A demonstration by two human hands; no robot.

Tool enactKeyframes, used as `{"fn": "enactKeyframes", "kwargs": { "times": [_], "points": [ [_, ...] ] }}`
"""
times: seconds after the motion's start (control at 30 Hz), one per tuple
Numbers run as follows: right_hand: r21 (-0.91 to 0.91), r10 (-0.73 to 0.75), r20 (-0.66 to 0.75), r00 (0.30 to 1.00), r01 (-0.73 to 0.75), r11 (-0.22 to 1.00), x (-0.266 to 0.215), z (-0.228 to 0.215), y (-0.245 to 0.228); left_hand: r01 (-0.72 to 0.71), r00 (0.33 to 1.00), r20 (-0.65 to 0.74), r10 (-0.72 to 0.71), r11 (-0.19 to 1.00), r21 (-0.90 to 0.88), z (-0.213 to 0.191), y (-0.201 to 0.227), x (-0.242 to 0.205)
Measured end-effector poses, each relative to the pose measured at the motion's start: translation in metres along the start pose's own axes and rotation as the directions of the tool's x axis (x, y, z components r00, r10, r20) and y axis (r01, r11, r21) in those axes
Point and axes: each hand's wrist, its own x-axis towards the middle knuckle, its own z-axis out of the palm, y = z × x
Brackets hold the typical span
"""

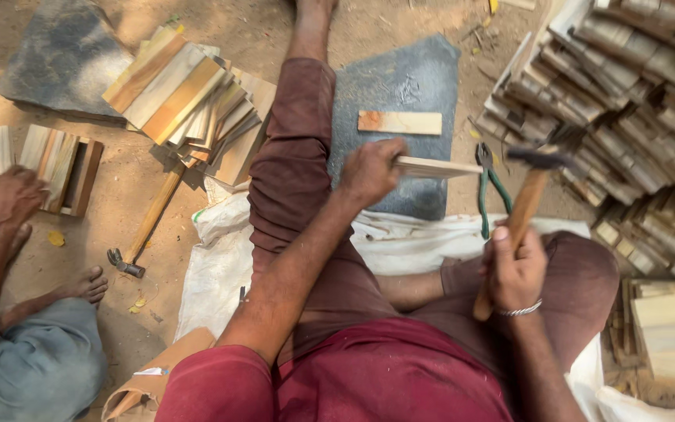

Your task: The person sits on the ground and uses a hammer to drive nails into small wooden planks, assembling them into rectangular frames. The person repeatedly picks up planks, aligns them, and hammers nails to secure the joints.

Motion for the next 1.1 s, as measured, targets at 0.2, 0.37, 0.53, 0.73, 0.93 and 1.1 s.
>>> {"fn": "enactKeyframes", "kwargs": {
  "times": [0.2,0.37,0.53,0.73,0.93,1.1],
  "points": [
    [-0.066,-0.391,-0.084,0.916,0.387,0.920,0.017,-0.001,0.004,-0.135,0.990,-0.006,0.140,0.965,0.225,0.033,-0.048,-0.016],
    [-0.737,-0.173,0.170,0.970,0.242,0.631,0.033,0.031,0.049,-0.151,0.986,-0.028,0.162,0.958,0.244,0.041,-0.051,-0.016],
    [-0.779,0.162,0.125,0.979,-0.005,0.627,0.037,0.037,0.087,-0.131,0.991,0.000,0.135,0.958,0.254,0.031,-0.041,-0.023],
    [-0.800,0.248,0.147,0.957,-0.032,0.599,0.045,0.036,0.095,0.078,0.995,-0.050,-0.084,0.991,-0.109,0.018,-0.040,0.000],
    [-0.779,0.287,0.145,0.947,-0.069,0.623,0.042,0.034,0.099,0.238,0.946,-0.198,-0.257,0.965,-0.113,0.026,-0.097,0.123],
    [-0.750,0.345,0.158,0.925,-0.115,0.652,0.042,0.033,0.093,0.467,0.873,-0.157,-0.461,0.884,0.002,0.065,-0.126,0.193]
  ]
}}
